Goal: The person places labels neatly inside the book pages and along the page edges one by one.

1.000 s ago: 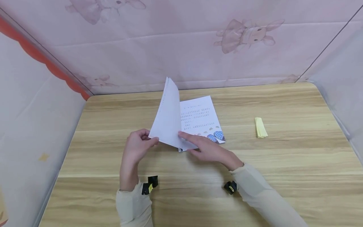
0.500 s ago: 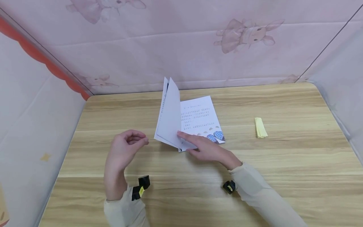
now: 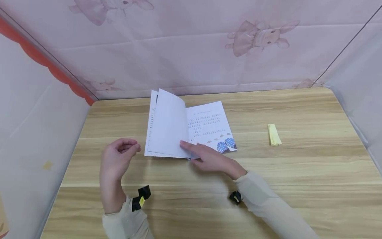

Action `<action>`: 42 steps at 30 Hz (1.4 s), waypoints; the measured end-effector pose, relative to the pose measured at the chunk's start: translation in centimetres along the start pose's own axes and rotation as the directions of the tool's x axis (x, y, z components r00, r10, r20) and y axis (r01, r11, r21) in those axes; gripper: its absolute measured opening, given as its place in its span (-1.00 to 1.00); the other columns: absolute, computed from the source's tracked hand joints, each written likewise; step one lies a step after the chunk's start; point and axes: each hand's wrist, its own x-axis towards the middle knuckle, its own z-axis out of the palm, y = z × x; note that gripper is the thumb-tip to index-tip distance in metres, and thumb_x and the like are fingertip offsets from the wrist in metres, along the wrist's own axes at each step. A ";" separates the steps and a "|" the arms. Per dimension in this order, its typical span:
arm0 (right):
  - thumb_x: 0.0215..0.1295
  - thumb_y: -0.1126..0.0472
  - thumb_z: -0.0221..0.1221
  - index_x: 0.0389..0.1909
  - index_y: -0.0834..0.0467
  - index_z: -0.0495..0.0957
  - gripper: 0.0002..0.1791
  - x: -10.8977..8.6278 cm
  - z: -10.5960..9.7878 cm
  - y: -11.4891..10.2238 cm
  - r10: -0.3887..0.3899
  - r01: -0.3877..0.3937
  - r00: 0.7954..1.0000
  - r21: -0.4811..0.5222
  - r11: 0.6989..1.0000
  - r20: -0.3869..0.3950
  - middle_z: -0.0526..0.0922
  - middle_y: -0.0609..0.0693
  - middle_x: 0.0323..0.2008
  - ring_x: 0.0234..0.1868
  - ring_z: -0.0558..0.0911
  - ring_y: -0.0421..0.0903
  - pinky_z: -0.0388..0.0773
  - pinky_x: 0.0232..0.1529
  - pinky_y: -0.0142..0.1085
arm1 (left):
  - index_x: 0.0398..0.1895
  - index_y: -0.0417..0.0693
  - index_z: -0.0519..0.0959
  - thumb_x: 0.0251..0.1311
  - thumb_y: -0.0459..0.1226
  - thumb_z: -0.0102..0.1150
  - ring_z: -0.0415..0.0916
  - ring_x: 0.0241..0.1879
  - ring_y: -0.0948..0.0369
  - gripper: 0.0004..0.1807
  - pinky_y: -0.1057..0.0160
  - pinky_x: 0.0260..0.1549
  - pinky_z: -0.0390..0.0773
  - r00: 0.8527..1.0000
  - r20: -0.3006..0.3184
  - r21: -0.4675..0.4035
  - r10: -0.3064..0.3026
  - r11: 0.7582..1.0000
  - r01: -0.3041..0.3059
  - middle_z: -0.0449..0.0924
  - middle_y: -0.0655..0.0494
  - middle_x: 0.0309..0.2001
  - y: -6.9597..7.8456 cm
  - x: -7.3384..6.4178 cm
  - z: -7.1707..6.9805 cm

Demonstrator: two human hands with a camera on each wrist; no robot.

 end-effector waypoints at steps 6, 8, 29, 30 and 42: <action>0.26 0.31 0.06 0.37 0.18 0.07 -0.33 0.5 0.5 0.0 -0.010 0.011 1.000 -0.019 1.000 0.007 0.10 -0.02 0.37 0.35 0.09 -0.17 -0.04 0.33 -0.13 | -0.19 -0.32 0.54 0.19 -0.34 0.08 0.49 -0.39 0.30 -0.80 0.47 -0.44 0.47 0.999 -0.028 0.008 -0.032 0.999 0.033 0.61 -0.14 -0.28 -0.2 0.3 0.0; 0.27 0.30 0.05 0.38 0.19 0.05 -0.34 0.7 0.8 0.0 -0.013 0.013 1.000 -0.026 1.000 0.012 0.08 -0.02 0.38 0.36 0.06 -0.17 -0.07 0.33 -0.12 | -0.18 -0.32 0.55 0.18 -0.34 0.09 0.49 -0.37 0.25 -0.79 0.47 -0.45 0.45 0.999 -0.033 0.007 -0.037 0.999 0.038 0.60 -0.15 -0.27 -0.2 0.5 0.2; 0.28 0.28 0.04 0.38 0.18 0.05 -0.34 1.1 1.3 0.1 -0.018 0.019 0.999 -0.025 1.000 0.040 0.06 -0.02 0.38 0.37 0.02 -0.18 -0.15 0.34 -0.12 | 0.01 -0.30 0.48 0.31 -0.34 -0.14 0.39 0.03 -0.02 -0.70 0.05 0.03 0.37 0.987 0.159 0.047 0.026 0.998 -0.034 0.50 -0.19 0.01 -1.7 4.1 4.5; 0.28 0.28 0.04 0.38 0.18 0.05 -0.34 1.1 1.3 0.1 -0.019 0.020 0.999 -0.021 1.000 0.041 0.06 -0.02 0.38 0.37 0.02 -0.17 -0.15 0.34 -0.11 | 0.03 -0.29 0.47 0.32 -0.33 -0.16 0.37 0.07 -0.03 -0.68 0.03 0.06 0.34 0.984 0.175 0.062 0.028 0.997 -0.040 0.48 -0.19 0.04 -1.8 4.4 4.7; 0.28 0.28 0.03 0.37 0.19 0.05 -0.35 1.2 1.4 0.1 -0.032 0.034 0.999 -0.027 0.999 0.042 0.07 0.01 0.38 0.37 0.02 -0.17 -0.15 0.34 -0.16 | 0.30 -0.25 0.21 0.35 -0.25 -0.20 0.00 0.32 -0.07 -0.51 -0.01 0.26 0.02 0.935 0.349 0.199 0.071 0.969 -0.148 0.09 -0.20 0.33 -3.2 6.2 7.2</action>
